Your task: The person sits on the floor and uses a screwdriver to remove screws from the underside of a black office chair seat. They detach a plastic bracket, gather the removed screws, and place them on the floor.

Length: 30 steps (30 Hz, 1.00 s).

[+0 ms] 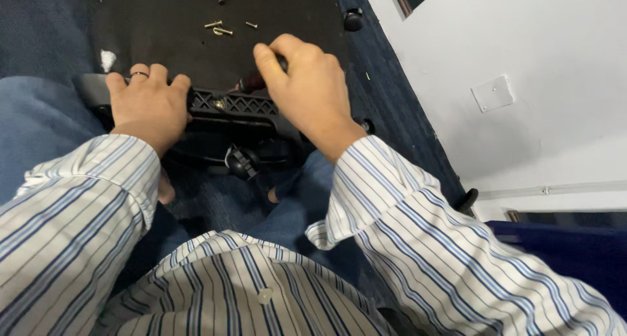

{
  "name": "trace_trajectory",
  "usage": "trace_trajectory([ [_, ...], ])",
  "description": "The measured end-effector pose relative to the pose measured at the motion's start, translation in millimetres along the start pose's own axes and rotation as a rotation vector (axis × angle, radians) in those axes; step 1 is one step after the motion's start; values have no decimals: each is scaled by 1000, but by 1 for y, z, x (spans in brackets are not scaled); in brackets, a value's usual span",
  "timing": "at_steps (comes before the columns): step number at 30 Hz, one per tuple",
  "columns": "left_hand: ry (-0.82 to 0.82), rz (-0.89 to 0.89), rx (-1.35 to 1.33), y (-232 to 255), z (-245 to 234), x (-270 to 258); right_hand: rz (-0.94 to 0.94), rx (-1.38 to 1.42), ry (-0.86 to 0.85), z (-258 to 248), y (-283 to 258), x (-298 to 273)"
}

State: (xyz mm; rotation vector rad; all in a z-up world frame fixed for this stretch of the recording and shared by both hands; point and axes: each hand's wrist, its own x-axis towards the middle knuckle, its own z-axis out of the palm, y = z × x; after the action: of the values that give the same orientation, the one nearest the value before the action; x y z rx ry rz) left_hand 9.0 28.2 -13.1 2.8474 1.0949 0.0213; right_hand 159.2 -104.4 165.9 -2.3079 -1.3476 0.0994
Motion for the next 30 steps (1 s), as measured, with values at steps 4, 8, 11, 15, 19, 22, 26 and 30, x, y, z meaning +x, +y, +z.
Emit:
trace_trajectory([
  [4, 48, -15, 51, -12, 11, 5, 173, 119, 14, -30, 23, -15],
  [8, 5, -68, 75, -12, 18, 4, 413, 157, -202, -47, 47, -29],
  [11, 43, -48, 33, 7, 21, 4, 361, 71, -189, -40, 57, -41],
  [15, -91, 141, -129, 57, 20, 3, 238, -17, -91, -24, 69, -50],
  [19, -410, 136, -102, 92, 4, 4, 238, -93, -84, -31, 84, -49],
  [22, -440, 159, -81, 90, -6, 1, 213, -83, -94, -32, 83, -50],
  [26, -464, 147, -71, 92, -12, 0, 207, -98, -95, -30, 86, -50],
  [30, -477, 147, -63, 91, -15, -1, 170, -95, -94, -28, 88, -50],
])
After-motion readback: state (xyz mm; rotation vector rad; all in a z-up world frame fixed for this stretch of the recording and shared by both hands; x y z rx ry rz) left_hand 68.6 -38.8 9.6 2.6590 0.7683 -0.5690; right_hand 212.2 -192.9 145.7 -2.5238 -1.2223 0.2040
